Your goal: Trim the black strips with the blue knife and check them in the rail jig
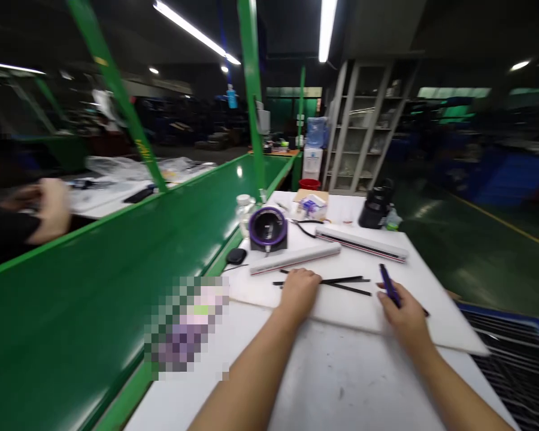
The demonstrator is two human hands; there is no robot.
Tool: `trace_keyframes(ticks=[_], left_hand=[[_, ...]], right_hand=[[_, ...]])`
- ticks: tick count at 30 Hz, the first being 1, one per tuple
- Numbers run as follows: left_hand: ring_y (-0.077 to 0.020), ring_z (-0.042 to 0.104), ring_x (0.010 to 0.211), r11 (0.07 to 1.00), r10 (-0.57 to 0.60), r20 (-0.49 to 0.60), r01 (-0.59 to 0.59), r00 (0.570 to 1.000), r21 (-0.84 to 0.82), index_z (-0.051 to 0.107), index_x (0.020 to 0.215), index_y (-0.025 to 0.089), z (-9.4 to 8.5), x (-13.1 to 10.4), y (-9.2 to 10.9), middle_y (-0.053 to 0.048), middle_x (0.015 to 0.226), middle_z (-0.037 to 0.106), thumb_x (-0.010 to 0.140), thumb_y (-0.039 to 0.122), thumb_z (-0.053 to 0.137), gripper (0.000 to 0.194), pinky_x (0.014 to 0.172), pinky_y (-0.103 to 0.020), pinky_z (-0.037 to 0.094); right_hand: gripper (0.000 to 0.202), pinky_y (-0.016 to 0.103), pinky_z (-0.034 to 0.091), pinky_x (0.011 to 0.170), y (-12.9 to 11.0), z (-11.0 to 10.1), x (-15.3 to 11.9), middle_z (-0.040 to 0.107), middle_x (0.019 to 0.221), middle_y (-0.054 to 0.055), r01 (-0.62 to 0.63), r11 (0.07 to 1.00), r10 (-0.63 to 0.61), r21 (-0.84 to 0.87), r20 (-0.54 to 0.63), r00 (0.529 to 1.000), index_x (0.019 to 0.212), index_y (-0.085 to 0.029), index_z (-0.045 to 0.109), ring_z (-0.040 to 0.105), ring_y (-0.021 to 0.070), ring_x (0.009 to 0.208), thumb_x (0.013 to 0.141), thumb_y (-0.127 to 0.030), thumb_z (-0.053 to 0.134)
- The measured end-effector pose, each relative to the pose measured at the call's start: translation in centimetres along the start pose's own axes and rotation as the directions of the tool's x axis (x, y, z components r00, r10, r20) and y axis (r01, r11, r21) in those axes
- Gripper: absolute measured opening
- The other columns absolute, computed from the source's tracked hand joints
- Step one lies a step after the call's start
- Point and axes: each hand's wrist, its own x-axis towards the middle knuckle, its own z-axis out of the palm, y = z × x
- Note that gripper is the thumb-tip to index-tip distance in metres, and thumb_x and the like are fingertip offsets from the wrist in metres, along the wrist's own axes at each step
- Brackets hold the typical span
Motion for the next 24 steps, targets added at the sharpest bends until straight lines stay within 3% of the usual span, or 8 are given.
trace_keyframes(ticks=[7, 15, 24], left_hand=[[-0.0245, 0.061, 0.092, 1.0, 0.014, -0.053, -0.016, 0.998, -0.022, 0.07, 0.097, 0.021, -0.3, 0.8, -0.7, -0.006, 0.093, 0.07, 0.085, 0.01, 0.046, 0.029, 0.082, -0.038, 0.044], [-0.0232, 0.06, 0.089, 0.999, 0.009, -0.039, -0.011, 0.999, -0.034, 0.068, 0.092, 0.02, -1.0, 0.2, 0.1, -0.005, 0.091, 0.069, 0.087, 0.02, 0.049, 0.02, 0.079, -0.035, 0.047], [-0.0201, 0.059, 0.082, 0.991, 0.101, 0.0, -0.101, 0.995, -0.087, 0.063, 0.077, 0.02, -1.6, -0.2, 1.3, -0.003, 0.082, 0.067, 0.08, 0.014, 0.051, 0.014, 0.076, -0.032, 0.045]], right_hand=[[0.048, 0.023, 0.033, 0.042, -0.2, -0.9, 0.9, 0.043, 0.054, -0.002, 0.043, 0.998, -0.042, 0.038, -0.026, 0.999, 0.103, -0.014, 0.063, 0.04, 0.0169, 0.045, 0.086, -0.058, 0.06], [0.046, 0.022, 0.034, 0.041, -0.5, -1.1, 1.1, 0.045, 0.056, -0.002, 0.048, 0.992, -0.047, 0.118, -0.011, 0.999, 0.1, -0.014, 0.063, 0.043, 0.0174, 0.046, 0.086, -0.058, 0.063], [0.046, 0.022, 0.033, 0.042, -0.5, -1.1, 1.1, 0.045, 0.056, -0.001, 0.067, 0.992, -0.065, 0.109, -0.019, 0.998, 0.097, -0.014, 0.063, 0.041, 0.0174, 0.047, 0.086, -0.058, 0.062]])
